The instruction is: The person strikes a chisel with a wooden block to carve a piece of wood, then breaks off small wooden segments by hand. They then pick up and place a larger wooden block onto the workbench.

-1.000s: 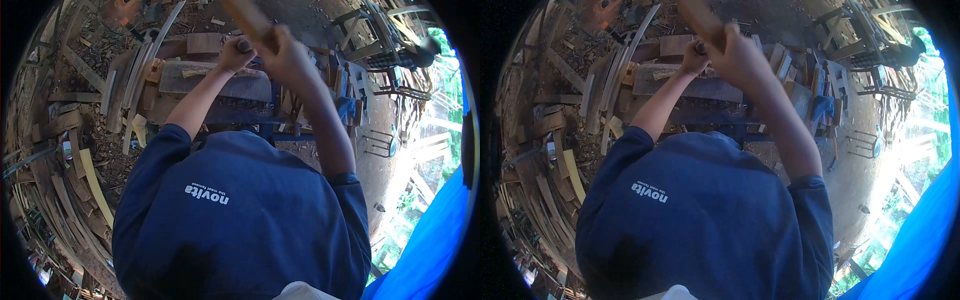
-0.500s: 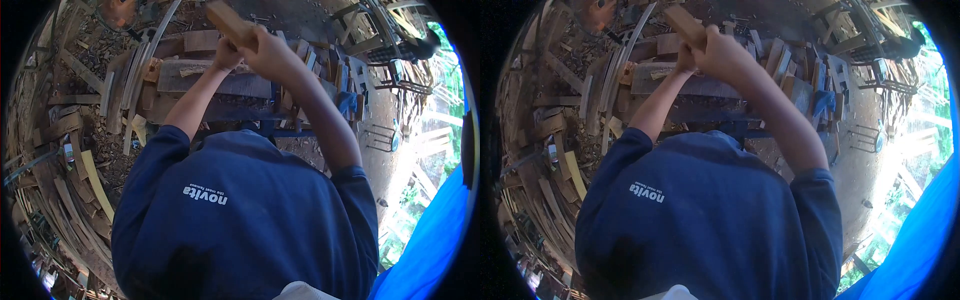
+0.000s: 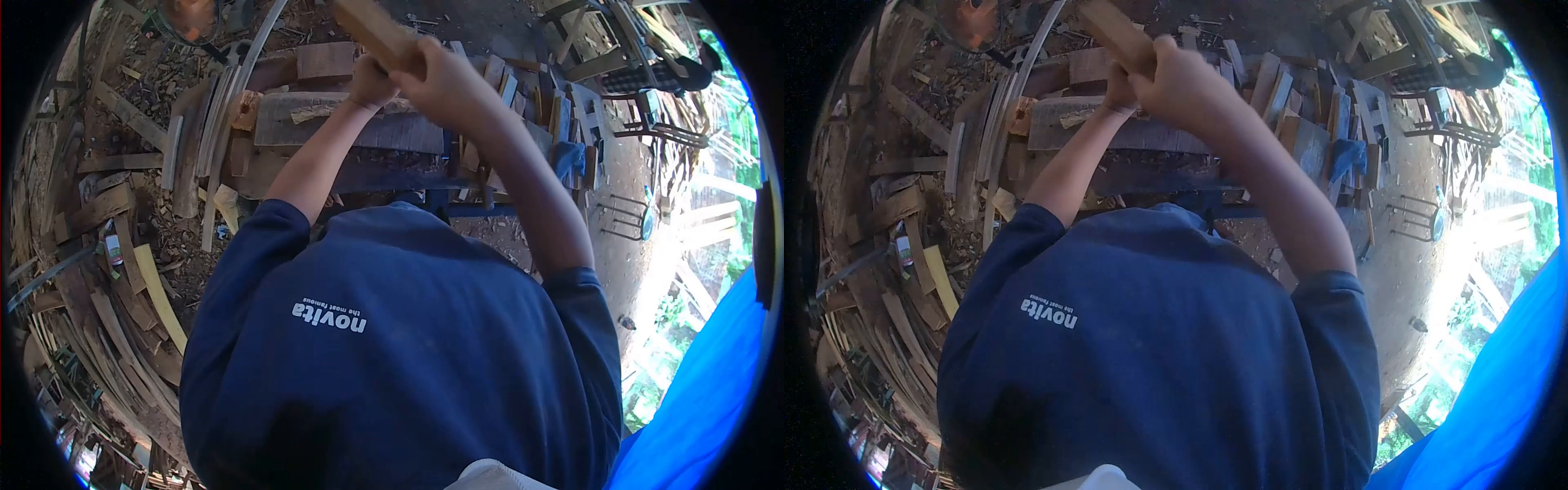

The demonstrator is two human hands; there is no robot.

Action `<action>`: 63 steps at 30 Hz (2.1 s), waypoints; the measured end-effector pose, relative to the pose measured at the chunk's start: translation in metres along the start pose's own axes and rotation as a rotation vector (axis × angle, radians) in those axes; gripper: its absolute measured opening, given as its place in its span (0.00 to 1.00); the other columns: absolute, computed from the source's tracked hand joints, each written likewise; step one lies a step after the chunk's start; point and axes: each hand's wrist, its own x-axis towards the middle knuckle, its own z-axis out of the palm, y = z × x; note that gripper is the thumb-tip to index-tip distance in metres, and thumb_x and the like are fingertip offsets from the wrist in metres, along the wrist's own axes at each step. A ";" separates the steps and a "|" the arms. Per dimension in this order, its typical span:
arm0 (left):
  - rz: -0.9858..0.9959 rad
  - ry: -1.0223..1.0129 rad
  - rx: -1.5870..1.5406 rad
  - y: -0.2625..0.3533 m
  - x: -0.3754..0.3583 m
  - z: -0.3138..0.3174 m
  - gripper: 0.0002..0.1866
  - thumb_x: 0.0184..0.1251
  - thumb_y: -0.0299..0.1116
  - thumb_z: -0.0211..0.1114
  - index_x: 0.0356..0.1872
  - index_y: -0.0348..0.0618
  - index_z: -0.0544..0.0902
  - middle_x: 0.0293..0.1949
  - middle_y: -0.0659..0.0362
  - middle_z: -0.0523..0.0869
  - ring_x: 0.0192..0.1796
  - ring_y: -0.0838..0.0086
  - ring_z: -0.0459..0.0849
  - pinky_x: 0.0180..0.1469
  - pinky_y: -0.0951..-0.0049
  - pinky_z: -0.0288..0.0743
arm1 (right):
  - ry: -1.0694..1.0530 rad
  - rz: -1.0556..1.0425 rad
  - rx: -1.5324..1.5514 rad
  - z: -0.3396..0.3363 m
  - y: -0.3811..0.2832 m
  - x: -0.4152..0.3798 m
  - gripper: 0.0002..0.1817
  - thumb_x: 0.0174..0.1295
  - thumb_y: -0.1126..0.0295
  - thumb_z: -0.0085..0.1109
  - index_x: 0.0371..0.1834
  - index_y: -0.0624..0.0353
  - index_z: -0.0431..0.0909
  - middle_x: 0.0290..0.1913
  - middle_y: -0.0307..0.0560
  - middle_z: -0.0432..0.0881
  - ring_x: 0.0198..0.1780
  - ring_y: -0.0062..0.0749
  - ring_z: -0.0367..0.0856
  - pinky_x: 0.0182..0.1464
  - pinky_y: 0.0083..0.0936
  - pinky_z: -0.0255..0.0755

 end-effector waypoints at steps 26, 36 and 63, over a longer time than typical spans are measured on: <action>0.021 -0.061 0.177 0.011 -0.003 0.005 0.12 0.53 0.35 0.76 0.34 0.40 0.85 0.31 0.61 0.89 0.33 0.80 0.85 0.39 0.73 0.80 | 0.053 0.008 0.027 -0.011 0.007 0.005 0.20 0.63 0.55 0.61 0.44 0.65 0.79 0.40 0.66 0.84 0.45 0.54 0.85 0.48 0.40 0.77; -0.085 0.027 -0.121 0.027 -0.020 0.026 0.09 0.55 0.32 0.73 0.33 0.41 0.84 0.29 0.60 0.87 0.34 0.79 0.84 0.40 0.71 0.80 | -0.203 0.082 -0.068 0.011 0.022 0.009 0.31 0.61 0.52 0.61 0.55 0.71 0.70 0.41 0.72 0.84 0.45 0.55 0.87 0.48 0.41 0.79; -0.450 -0.044 0.908 0.047 -0.087 -0.073 0.06 0.57 0.30 0.70 0.32 0.39 0.84 0.31 0.53 0.88 0.37 0.65 0.88 0.44 0.68 0.79 | -0.009 0.853 0.458 0.147 0.222 -0.172 0.24 0.63 0.55 0.62 0.47 0.65 0.69 0.44 0.71 0.82 0.49 0.66 0.81 0.50 0.44 0.74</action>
